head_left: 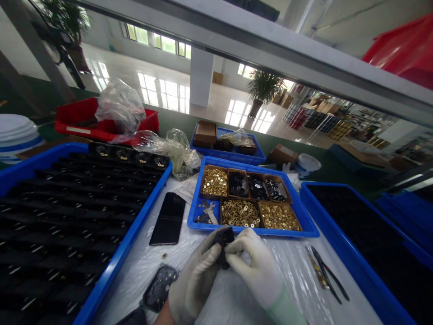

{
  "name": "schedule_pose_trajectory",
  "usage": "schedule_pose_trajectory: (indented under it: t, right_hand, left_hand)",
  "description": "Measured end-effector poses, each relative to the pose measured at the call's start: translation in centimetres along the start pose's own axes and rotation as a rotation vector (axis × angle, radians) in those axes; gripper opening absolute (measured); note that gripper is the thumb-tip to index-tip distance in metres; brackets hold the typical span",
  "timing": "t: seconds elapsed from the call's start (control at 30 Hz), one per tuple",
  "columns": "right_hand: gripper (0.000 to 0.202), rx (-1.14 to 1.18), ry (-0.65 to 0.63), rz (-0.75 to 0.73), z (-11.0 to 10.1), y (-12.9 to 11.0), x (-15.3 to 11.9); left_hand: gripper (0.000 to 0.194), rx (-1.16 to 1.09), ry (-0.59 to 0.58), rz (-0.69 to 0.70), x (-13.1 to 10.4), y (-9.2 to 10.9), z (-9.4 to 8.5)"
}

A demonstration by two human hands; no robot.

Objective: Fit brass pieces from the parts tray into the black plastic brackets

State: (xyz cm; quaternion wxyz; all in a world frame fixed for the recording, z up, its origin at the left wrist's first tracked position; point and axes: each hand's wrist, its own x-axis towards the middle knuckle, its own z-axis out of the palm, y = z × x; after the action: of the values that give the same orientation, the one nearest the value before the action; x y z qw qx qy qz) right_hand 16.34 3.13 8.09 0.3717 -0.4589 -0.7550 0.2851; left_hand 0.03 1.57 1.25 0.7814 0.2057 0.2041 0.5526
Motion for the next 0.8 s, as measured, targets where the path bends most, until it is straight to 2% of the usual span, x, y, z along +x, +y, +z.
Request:
schedule_pose_trajectory:
  t: [0.17, 0.37, 0.5, 0.6, 0.7, 0.8]
  right_hand:
    - [0.024, -0.058, 0.006, 0.018, 0.3, 0.2, 0.1]
    - [0.020, 0.003, -0.035, 0.002, 0.4, 0.2, -0.7]
    - [0.023, -0.020, -0.022, -0.031, -1.5, 1.0, 0.7]
    - [0.021, -0.174, 0.025, 0.062, -3.9, 2.7, 3.5]
    - [0.026, -0.370, -0.164, 0.147, -5.5, 4.7, 6.6]
    - [0.029, -0.399, -0.331, 0.140, -5.8, 6.0, 8.8]
  left_hand:
    - [0.052, 0.089, 0.035, -0.006, -0.1, 0.1, -0.4]
    - [0.044, 0.045, 0.044, 0.015, -0.1, 0.2, -0.5]
    - [0.034, -0.105, 0.033, 0.036, 0.2, 0.0, -0.1]
    - [0.023, -0.290, 0.037, 0.014, 0.5, -0.1, 0.6]
    - [0.021, -0.388, 0.109, -0.009, 0.7, -0.1, 1.2]
    - [0.024, -0.433, 0.151, -0.047, 0.8, 0.1, 1.4]
